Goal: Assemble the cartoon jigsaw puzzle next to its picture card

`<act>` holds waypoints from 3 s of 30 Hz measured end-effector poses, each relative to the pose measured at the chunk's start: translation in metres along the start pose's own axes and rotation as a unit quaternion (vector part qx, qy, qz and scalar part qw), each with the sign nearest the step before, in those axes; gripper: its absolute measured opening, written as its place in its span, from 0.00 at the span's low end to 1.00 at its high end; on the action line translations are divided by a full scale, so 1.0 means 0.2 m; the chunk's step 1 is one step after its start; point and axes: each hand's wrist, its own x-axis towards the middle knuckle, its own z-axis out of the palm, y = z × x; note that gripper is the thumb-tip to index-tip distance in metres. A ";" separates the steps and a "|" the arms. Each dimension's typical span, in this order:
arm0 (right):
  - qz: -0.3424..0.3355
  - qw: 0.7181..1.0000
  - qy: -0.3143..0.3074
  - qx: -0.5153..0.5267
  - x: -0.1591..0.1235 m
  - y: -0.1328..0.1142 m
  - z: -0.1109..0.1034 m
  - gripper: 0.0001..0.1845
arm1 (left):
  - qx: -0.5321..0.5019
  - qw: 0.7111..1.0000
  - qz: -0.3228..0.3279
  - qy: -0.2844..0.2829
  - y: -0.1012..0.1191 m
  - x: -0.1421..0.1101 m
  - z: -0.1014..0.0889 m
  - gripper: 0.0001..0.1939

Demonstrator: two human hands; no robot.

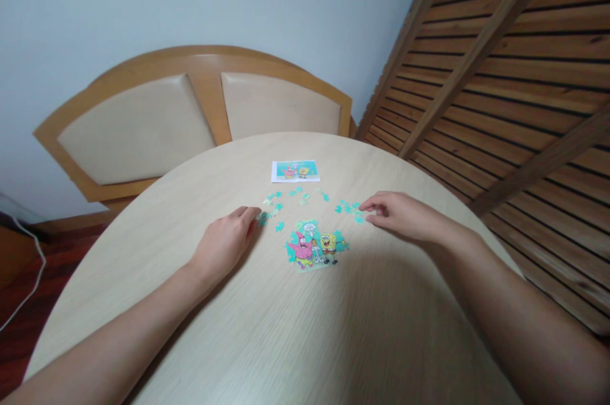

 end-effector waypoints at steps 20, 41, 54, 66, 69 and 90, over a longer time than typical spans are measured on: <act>-0.149 0.986 0.061 -0.037 0.06 -0.15 0.14 0.12 | -0.166 0.916 0.361 -0.065 0.13 -0.01 -0.02 0.20; -0.122 0.982 -0.112 0.090 0.00 -0.33 0.05 0.20 | -0.140 0.935 0.321 -0.046 0.11 -0.01 -0.05 0.15; -0.100 0.986 -0.120 0.057 -0.01 -0.31 0.07 0.12 | -0.129 0.934 0.326 -0.062 0.10 -0.01 -0.03 0.17; -0.032 0.979 -0.198 0.024 -0.03 -0.36 -0.01 0.13 | -0.143 0.928 0.340 -0.043 0.10 -0.01 -0.02 0.17; -0.026 0.976 -0.215 0.017 -0.04 -0.38 -0.02 0.10 | -0.141 0.928 0.341 -0.044 0.10 0.00 -0.02 0.16; -0.124 0.974 -0.181 0.061 -0.04 -0.41 0.02 0.12 | -0.137 0.929 0.342 -0.040 0.10 -0.01 -0.02 0.16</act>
